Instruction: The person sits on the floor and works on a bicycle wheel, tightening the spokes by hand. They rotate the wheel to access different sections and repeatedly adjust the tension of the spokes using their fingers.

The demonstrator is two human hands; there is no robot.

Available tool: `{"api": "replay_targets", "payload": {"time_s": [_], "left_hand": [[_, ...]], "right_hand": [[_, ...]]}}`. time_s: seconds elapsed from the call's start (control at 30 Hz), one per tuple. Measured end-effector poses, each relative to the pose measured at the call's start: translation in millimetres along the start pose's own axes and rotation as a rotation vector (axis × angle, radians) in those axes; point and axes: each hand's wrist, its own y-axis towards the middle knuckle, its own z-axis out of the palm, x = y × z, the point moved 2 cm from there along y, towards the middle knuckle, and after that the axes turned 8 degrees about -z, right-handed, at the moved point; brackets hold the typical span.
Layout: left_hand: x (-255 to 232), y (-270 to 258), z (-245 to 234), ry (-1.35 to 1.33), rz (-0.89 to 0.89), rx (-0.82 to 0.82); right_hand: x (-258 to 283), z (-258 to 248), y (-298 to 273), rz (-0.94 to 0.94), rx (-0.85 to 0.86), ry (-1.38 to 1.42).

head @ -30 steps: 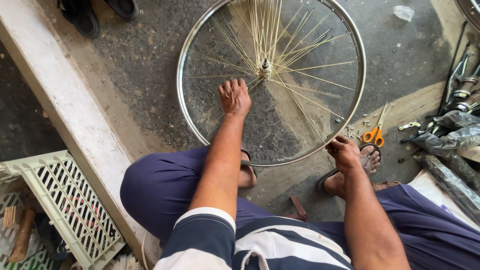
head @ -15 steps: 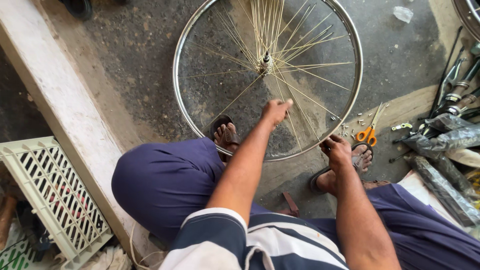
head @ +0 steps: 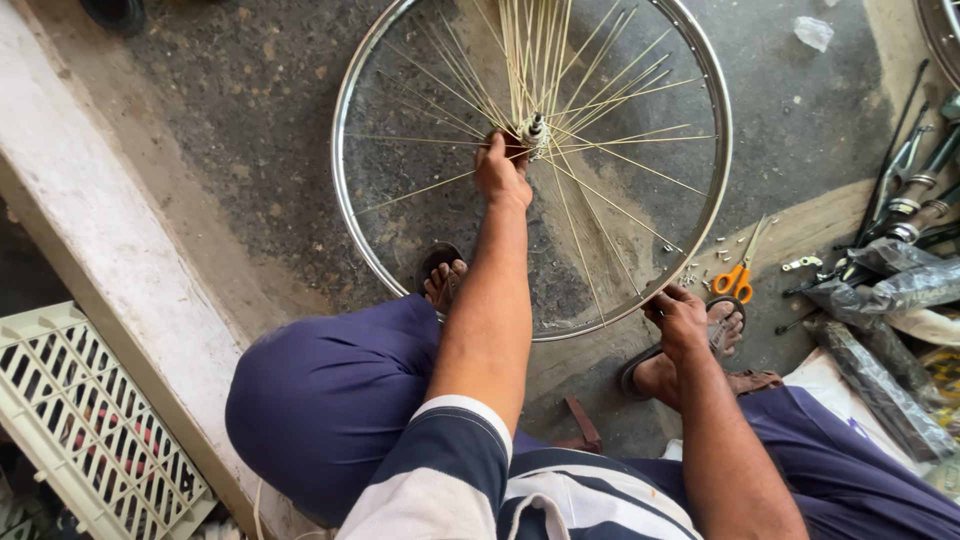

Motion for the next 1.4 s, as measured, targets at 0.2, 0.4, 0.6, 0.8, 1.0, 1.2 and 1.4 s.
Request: {"api": "replay_targets", "payload": {"time_s": [0.2,0.4,0.6,0.8,1.0,1.2,1.4], "left_hand": [[16,15,-28,-0.068,0.101,0.057],[-12,-28,-27,-0.034,0.218,0.021],[-79,-88,-20,0.421,0.311,-0.377],[-19,-117,-86,1.213,0.472,-0.524],[54,-164,-90,1.234,-0.275,0.17],[91,-185,-47,0.603,-0.258,0.328],[72,-184,-56,0.797,-0.002,0.082]], "right_hand": [[-2,-2,-2,0.022,0.026,0.045],[7,12,-2,-0.014,0.065,0.037],[3,21,7,-0.067,0.085,0.066],[-4,24,13,-0.087,0.052,0.03],[-8,28,15,-0.109,0.05,0.016],[-2,29,8,-0.086,0.041,-0.003],[43,17,-2,-0.551,-0.304,-0.562]]}}
